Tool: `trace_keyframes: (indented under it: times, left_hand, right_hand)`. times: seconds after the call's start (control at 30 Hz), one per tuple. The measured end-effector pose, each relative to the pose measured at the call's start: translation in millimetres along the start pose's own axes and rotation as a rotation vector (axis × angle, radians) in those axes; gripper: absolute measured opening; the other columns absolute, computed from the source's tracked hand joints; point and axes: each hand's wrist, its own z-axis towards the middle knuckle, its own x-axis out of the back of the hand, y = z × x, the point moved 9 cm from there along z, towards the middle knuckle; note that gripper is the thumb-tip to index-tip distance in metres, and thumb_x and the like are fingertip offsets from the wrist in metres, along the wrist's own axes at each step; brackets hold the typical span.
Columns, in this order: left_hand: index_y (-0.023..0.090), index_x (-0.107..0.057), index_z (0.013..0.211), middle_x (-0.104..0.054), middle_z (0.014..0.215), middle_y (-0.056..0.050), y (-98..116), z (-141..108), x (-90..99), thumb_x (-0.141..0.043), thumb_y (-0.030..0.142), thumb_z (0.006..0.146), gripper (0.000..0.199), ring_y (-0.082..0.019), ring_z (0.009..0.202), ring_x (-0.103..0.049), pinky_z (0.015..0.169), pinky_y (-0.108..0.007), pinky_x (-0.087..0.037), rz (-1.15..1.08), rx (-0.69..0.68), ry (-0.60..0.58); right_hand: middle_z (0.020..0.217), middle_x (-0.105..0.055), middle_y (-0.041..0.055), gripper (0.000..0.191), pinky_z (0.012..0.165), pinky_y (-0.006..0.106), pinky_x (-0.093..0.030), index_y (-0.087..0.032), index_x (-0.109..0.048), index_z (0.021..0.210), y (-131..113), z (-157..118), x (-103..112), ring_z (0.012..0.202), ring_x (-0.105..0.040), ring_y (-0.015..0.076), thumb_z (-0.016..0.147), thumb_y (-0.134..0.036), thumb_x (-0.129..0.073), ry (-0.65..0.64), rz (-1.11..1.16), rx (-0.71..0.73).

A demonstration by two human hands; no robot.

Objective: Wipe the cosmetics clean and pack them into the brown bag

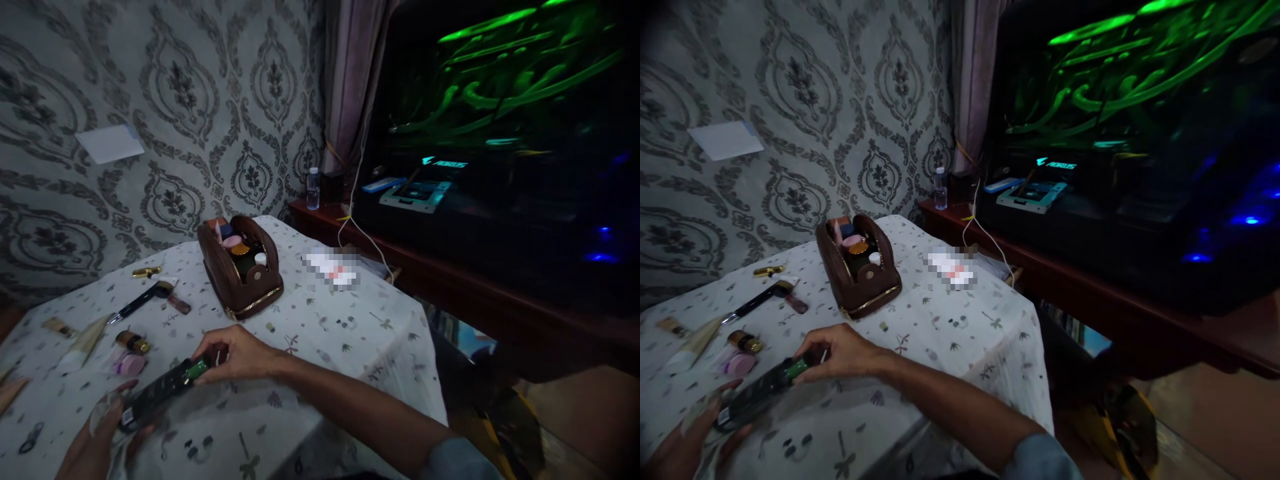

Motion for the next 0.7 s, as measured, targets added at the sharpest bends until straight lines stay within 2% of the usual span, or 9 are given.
trace_keyframes:
  times: [0.03,0.1,0.13,0.2,0.3,0.37,0.43,0.53,0.7]
  left_hand:
    - [0.047,-0.065,0.112,-0.077,0.078,0.013,1.5,-2.9,-3.1,-0.057,0.064,0.078,0.039,-0.022,0.074,-0.075,0.066,-0.035,-0.065,-0.069,0.046,-0.006]
    - [0.034,-0.069,0.108,-0.077,0.094,0.007,5.6,-10.4,-8.7,-0.065,0.045,0.079,0.031,-0.019,0.080,-0.074,0.068,-0.030,-0.065,-0.307,0.160,0.011]
    - [0.028,-0.069,0.109,-0.076,0.103,0.003,10.6,-14.0,-13.5,-0.066,0.035,0.081,0.029,-0.017,0.083,-0.073,0.066,-0.025,-0.064,-0.442,0.197,0.010]
    - [0.020,-0.070,0.100,-0.073,0.106,-0.001,26.3,-18.3,-16.2,-0.060,0.025,0.085,0.018,-0.013,0.079,-0.069,0.056,-0.019,-0.060,-0.581,0.175,0.071]
    - [0.017,-0.070,0.094,-0.069,0.094,0.001,44.7,-18.5,-22.0,-0.061,0.023,0.086,0.013,-0.010,0.067,-0.063,0.050,-0.017,-0.056,-0.670,0.112,0.108]
    - [0.016,-0.069,0.097,-0.067,0.090,0.001,54.8,-15.5,-27.4,-0.064,0.027,0.086,0.016,-0.009,0.065,-0.061,0.049,-0.015,-0.053,-0.716,0.047,0.079]
    - [0.016,-0.067,0.100,-0.066,0.088,0.000,58.0,-12.6,-30.7,-0.066,0.030,0.086,0.020,-0.010,0.066,-0.062,0.050,-0.016,-0.052,-0.764,0.041,0.082]
    - [0.015,-0.066,0.100,-0.066,0.081,0.000,59.0,-9.9,-39.3,-0.063,0.030,0.090,0.018,-0.010,0.060,-0.061,0.049,-0.017,-0.050,-0.873,0.118,0.094]
    - [0.017,-0.067,0.099,-0.071,0.080,-0.002,67.1,-13.5,-64.4,-0.050,0.034,0.099,0.024,-0.012,0.059,-0.064,0.053,-0.021,-0.052,-1.036,0.283,0.063]
  right_hand:
    - [0.074,-0.061,-0.0032,0.053,0.062,0.022,-0.042,-0.018,-0.070,0.085,0.2,-0.5,0.1,0.066,-0.052,0.0102,0.048,-0.052,-0.089,0.000,-0.026,0.004]
    - [0.073,-0.060,-0.0039,0.051,0.060,0.022,-0.042,-0.019,-0.068,0.086,1.4,-0.8,0.8,0.064,-0.051,0.0101,0.052,-0.051,-0.089,0.011,-0.071,0.010]
    - [0.073,-0.060,-0.0042,0.048,0.060,0.022,-0.042,-0.019,-0.067,0.086,1.9,-0.5,1.4,0.064,-0.051,0.0098,0.054,-0.049,-0.088,0.023,-0.092,0.015]
    - [0.072,-0.058,-0.0048,0.041,0.059,0.021,-0.040,-0.019,-0.065,0.087,1.6,0.4,2.4,0.062,-0.049,0.0094,0.060,-0.042,-0.086,0.049,-0.127,0.030]
    - [0.068,-0.054,-0.0053,0.029,0.057,0.021,-0.039,-0.018,-0.062,0.087,-3.3,1.7,4.0,0.061,-0.048,0.0098,0.067,-0.030,-0.079,0.095,-0.164,0.069]
    - [0.069,-0.056,-0.0045,0.024,0.057,0.021,-0.039,-0.018,-0.060,0.086,-8.6,1.5,6.3,0.061,-0.049,0.0104,0.069,-0.027,-0.074,0.133,-0.182,0.105]
    - [0.070,-0.056,-0.0038,0.021,0.058,0.022,-0.040,-0.019,-0.059,0.087,-12.9,0.3,8.6,0.061,-0.050,0.0114,0.072,-0.027,-0.071,0.166,-0.217,0.133]
    - [0.072,-0.056,-0.0021,0.019,0.058,0.024,-0.042,-0.020,-0.059,0.090,-22.0,-4.5,10.0,0.062,-0.052,0.0130,0.078,-0.030,-0.069,0.215,-0.346,0.225]
    - [0.080,-0.060,0.0025,0.009,0.063,0.026,-0.046,-0.019,-0.058,0.095,-42.2,-18.1,-6.4,0.069,-0.056,0.0156,0.090,-0.026,-0.061,0.187,-0.623,0.523]
